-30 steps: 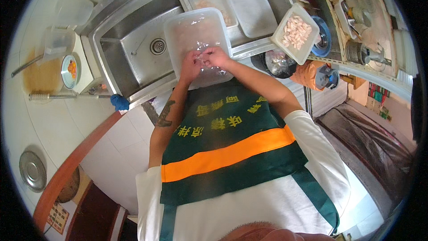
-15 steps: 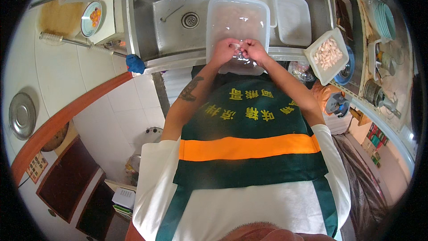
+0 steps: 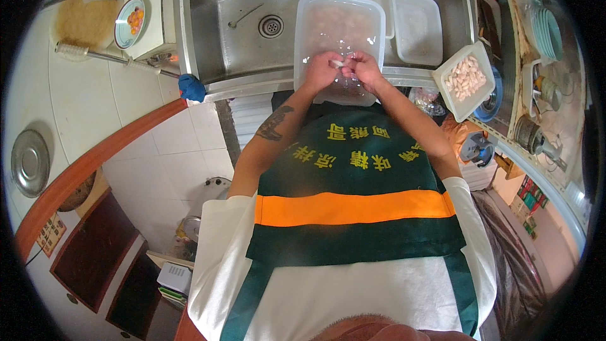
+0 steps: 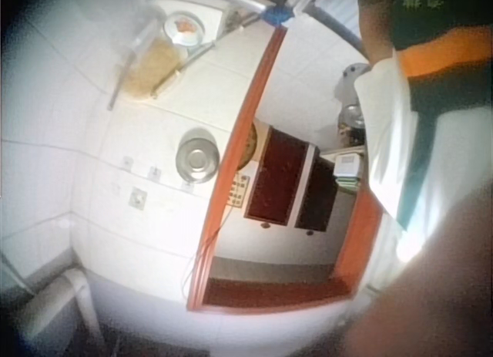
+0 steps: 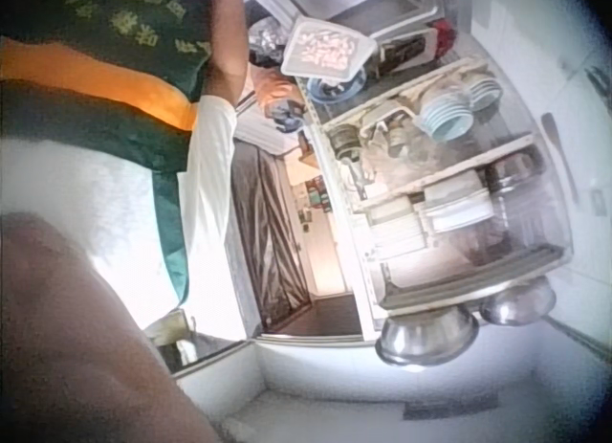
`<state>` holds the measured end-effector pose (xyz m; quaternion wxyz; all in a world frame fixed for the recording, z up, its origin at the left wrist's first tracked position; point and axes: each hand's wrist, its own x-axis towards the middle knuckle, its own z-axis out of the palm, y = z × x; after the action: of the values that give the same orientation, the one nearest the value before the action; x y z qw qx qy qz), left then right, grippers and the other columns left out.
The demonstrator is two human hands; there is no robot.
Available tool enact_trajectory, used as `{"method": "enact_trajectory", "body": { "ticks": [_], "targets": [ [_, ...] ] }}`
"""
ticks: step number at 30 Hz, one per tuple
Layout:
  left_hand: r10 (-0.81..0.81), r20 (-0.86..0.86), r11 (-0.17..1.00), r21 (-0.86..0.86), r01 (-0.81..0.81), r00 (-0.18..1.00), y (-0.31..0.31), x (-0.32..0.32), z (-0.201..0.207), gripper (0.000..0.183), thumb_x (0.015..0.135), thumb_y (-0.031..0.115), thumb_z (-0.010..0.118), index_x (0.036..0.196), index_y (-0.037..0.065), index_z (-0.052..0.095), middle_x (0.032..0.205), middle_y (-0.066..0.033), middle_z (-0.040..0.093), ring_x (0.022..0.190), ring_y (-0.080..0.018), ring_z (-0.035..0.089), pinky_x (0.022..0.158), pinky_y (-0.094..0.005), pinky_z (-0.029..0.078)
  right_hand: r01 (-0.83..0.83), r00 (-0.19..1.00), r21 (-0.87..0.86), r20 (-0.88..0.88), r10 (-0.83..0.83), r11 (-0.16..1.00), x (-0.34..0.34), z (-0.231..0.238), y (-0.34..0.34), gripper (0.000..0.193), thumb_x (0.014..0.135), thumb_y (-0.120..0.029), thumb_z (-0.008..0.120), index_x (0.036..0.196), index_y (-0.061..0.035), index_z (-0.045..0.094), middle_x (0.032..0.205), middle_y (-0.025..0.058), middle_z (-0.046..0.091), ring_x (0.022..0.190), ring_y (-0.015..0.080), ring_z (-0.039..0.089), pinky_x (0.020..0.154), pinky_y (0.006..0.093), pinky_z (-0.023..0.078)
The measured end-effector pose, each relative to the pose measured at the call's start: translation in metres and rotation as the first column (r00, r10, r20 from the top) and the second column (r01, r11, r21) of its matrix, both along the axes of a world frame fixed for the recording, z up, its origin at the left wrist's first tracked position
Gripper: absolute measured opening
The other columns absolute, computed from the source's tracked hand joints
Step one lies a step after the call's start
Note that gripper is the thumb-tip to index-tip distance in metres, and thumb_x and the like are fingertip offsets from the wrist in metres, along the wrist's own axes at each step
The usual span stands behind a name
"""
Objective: The person stands at a kitchen sink and peels garlic cloves one by one. They remove the outer skin and place the peeled cloves into a white plastic container. The task continues throughout the clip with repetitive peeling motions.
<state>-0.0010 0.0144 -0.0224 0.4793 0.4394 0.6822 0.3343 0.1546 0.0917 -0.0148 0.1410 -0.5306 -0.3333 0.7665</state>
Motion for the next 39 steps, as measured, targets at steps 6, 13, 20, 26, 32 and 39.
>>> {"method": "enact_trajectory", "body": {
  "ticks": [6,13,20,26,32,39],
  "targets": [
    [0.128,0.057,0.99,0.046,-0.131,0.99,0.0,0.003,0.002,0.021,0.084,0.002,0.06,0.104,0.003,0.068,0.093,-0.0129,0.071,0.082,-0.0208,0.067,0.076,-0.0322,0.052,-0.103,0.992,-0.071,0.068,0.108,0.992,-0.003,0.009,-0.001,0.012,0.096,-0.008,0.057,0.104,0.0001,0.06,0.088,0.0102,0.065,0.071,0.0176,0.067,0.062,0.0296,0.059],
    [0.19,0.021,0.975,0.113,-0.192,0.981,-0.003,0.002,0.0,0.021,0.084,0.001,0.062,0.104,0.002,0.068,0.091,-0.0115,0.071,0.083,-0.0191,0.066,0.076,-0.0324,0.052,-0.031,0.998,-0.022,0.059,0.033,0.999,-0.005,0.019,0.0,0.014,0.096,-0.006,0.056,0.108,0.0,0.061,0.094,0.0101,0.066,0.076,0.0163,0.066,0.068,0.0289,0.058],
    [0.202,0.164,0.978,0.018,-0.208,0.965,-0.003,0.001,-0.002,0.025,0.082,-0.001,0.062,0.106,0.002,0.068,0.095,-0.0084,0.071,0.087,-0.016,0.066,0.078,-0.0311,0.053,-0.107,0.994,0.079,0.033,0.105,0.991,-0.007,0.014,-0.003,0.02,0.093,0.005,0.052,0.11,0.0031,0.061,0.099,0.0099,0.067,0.081,0.0175,0.067,0.07,0.0299,0.057],
    [0.316,0.339,0.949,-0.086,-0.305,0.886,-0.002,0.003,0.003,0.029,0.083,-0.004,0.06,0.11,0.001,0.067,0.098,-0.0089,0.07,0.089,-0.0162,0.065,0.079,-0.0302,0.052,-0.218,0.975,0.336,0.103,0.195,0.916,0.0,-0.001,-0.003,0.025,0.087,0.011,0.053,0.109,0.0038,0.062,0.101,0.01,0.068,0.09,0.0168,0.066,0.08,0.0281,0.053],
    [0.259,0.319,0.965,-0.045,-0.258,0.912,-0.002,0.0,-0.004,0.028,0.087,-0.005,0.056,0.113,-0.001,0.065,0.1,-0.01,0.07,0.091,-0.0168,0.065,0.08,-0.0291,0.053,-0.283,0.959,0.447,0.131,0.251,0.849,0.004,0.002,-0.005,0.034,0.081,0.016,0.052,0.111,0.0015,0.059,0.103,0.0079,0.068,0.097,0.0145,0.064,0.086,0.0267,0.051],
    [0.269,0.324,0.963,-0.071,-0.261,0.907,0.0,-0.001,-0.006,0.029,0.087,-0.002,0.057,0.115,0.0,0.064,0.1,-0.0109,0.071,0.094,-0.019,0.067,0.081,-0.0323,0.053,-0.248,0.966,0.453,0.051,0.253,0.856,0.006,-0.003,-0.007,0.035,0.079,0.017,0.05,0.109,0.0008,0.06,0.101,0.0076,0.067,0.093,0.0143,0.063,0.084,0.027,0.05]
  ]
}}
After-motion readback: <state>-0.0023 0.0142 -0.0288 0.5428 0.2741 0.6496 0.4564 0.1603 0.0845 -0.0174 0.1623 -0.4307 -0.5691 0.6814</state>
